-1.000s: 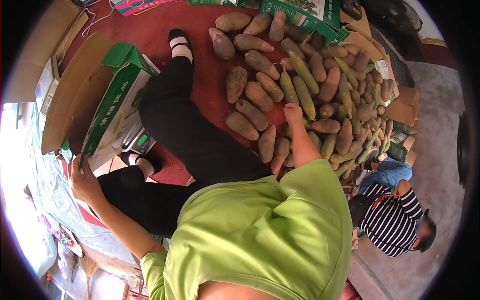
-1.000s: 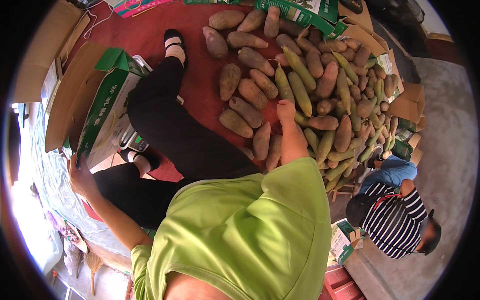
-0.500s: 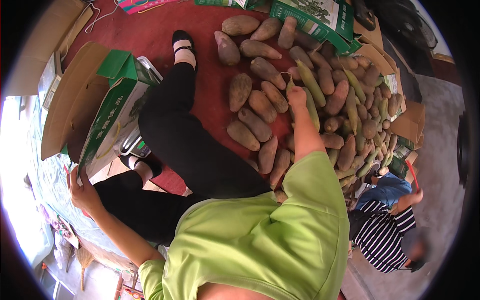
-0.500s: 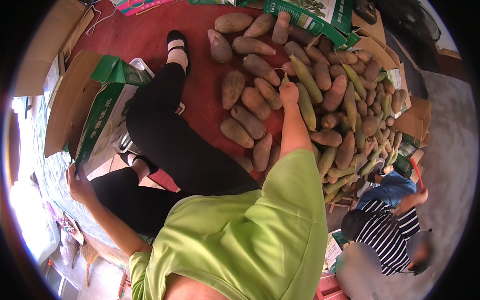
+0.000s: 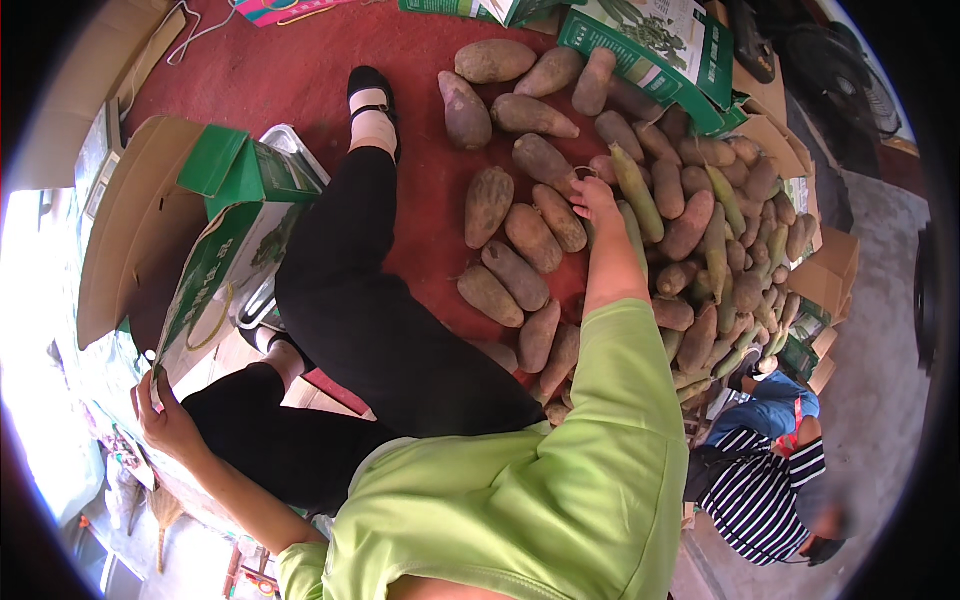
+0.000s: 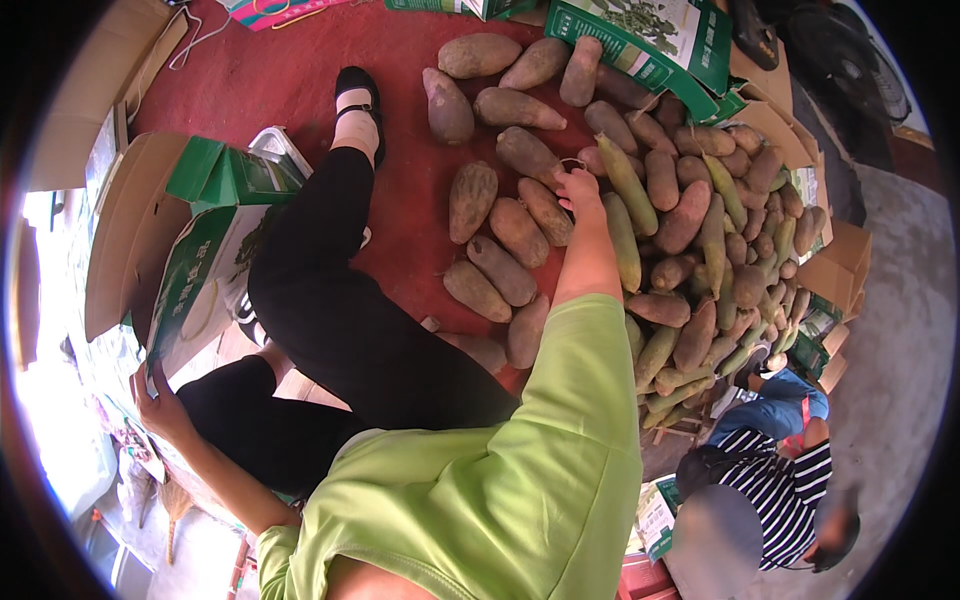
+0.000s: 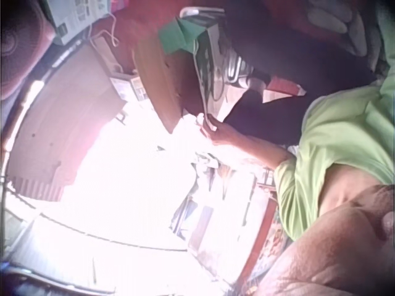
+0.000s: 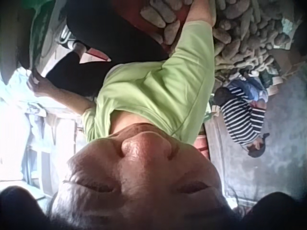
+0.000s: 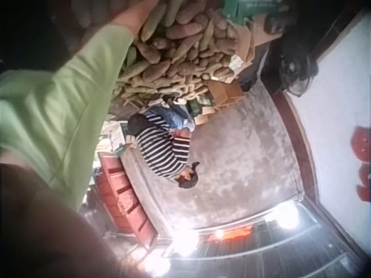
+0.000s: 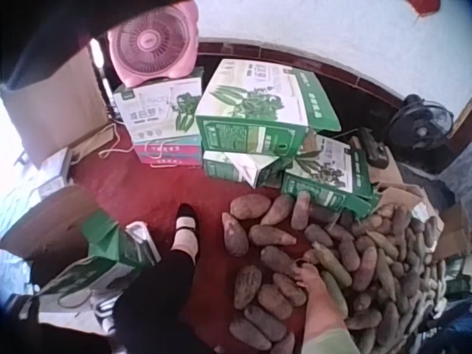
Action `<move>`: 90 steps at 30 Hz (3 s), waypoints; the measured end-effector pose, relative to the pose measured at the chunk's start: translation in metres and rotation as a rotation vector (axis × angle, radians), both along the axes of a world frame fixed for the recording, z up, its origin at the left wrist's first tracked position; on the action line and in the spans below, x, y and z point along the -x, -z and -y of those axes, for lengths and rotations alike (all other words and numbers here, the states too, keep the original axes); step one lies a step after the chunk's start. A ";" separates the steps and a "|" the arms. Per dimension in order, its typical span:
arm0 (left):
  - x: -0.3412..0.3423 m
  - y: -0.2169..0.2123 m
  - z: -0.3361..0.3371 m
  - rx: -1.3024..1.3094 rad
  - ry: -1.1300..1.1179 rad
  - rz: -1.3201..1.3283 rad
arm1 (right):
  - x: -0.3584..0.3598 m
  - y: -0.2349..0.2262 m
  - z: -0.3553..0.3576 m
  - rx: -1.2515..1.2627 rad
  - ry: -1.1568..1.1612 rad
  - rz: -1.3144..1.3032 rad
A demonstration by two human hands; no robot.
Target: Sorting and weighing vegetables into cardboard boxes.
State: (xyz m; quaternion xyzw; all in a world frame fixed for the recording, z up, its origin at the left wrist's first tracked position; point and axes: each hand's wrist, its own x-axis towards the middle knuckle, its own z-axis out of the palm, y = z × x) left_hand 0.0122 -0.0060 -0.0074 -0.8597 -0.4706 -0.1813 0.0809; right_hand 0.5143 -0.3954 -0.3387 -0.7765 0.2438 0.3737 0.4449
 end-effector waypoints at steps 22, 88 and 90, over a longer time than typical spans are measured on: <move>-0.015 -0.012 0.005 0.062 -0.045 0.039 | 0.053 -0.022 0.060 0.102 -0.323 0.811; -0.003 -0.020 0.009 0.128 0.045 -0.036 | 0.271 -0.340 -0.370 -1.075 -0.772 1.119; 0.000 -0.018 0.006 0.135 0.062 -0.032 | 0.242 -0.342 -0.333 -1.060 -0.614 1.194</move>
